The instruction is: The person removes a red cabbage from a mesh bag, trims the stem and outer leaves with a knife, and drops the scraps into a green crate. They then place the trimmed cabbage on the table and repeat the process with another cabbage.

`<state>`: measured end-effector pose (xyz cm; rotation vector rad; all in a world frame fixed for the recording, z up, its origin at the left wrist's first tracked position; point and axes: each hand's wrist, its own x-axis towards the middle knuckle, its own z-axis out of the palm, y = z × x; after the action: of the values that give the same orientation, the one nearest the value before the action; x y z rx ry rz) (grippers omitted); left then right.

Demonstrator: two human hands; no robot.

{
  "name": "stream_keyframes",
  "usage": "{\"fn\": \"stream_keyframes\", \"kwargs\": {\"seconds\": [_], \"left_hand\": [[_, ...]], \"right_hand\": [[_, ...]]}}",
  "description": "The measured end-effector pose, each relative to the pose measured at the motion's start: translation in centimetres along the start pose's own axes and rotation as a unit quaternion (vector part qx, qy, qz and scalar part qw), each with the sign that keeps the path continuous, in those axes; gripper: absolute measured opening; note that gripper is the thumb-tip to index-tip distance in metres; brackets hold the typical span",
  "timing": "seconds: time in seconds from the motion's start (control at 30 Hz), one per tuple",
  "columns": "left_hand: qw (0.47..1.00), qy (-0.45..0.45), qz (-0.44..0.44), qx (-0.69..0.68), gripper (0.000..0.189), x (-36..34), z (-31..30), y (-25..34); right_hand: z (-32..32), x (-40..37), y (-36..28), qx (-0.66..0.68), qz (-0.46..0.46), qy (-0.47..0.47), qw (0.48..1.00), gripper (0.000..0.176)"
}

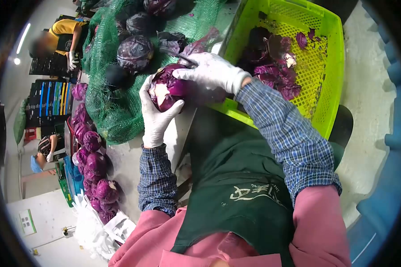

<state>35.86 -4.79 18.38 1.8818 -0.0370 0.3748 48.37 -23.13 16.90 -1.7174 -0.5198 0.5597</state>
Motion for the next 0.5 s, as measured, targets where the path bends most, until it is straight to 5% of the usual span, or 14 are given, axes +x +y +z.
{"fn": "stream_keyframes", "kwargs": {"seconds": [0.13, 0.27, 0.33, 0.37, 0.4, 0.47, 0.5], "left_hand": [[1.0, -0.017, -0.01, 0.007, 0.102, 0.5, -0.9, -0.8], [0.996, -0.026, -0.046, -0.068, 0.104, 1.1, -0.5, -0.6], [0.999, -0.026, -0.025, -0.01, 0.104, 0.9, -1.1, -1.3], [0.999, -0.026, -0.014, 0.02, 0.104, 0.9, -1.5, -1.5], [0.996, -0.035, -0.002, -0.087, 0.103, 0.7, -1.2, -1.4], [1.0, 0.006, -0.014, -0.015, 0.101, -0.2, -2.2, -2.1], [0.999, 0.025, -0.027, 0.029, 0.1, -0.5, -2.8, -3.2]], "right_hand": [[-1.7, 1.8, -1.8, -0.109, 0.05, -0.116, 0.986, 0.049], [0.0, 1.9, -0.3, -0.362, -0.169, 0.099, 0.911, 0.034], [-1.4, 3.4, 3.3, -0.333, -0.095, 0.132, 0.929, 0.028], [-2.3, 2.7, 4.0, -0.239, 0.001, 0.117, 0.964, 0.024], [-2.9, 1.9, 5.1, 0.007, 0.113, 0.123, 0.986, 0.021], [-4.8, 0.4, 9.7, 0.13, 0.103, 0.217, 0.962, 0.02], [-5.7, -0.9, 9.2, 0.07, 0.15, 0.223, 0.961, 0.017]]}}
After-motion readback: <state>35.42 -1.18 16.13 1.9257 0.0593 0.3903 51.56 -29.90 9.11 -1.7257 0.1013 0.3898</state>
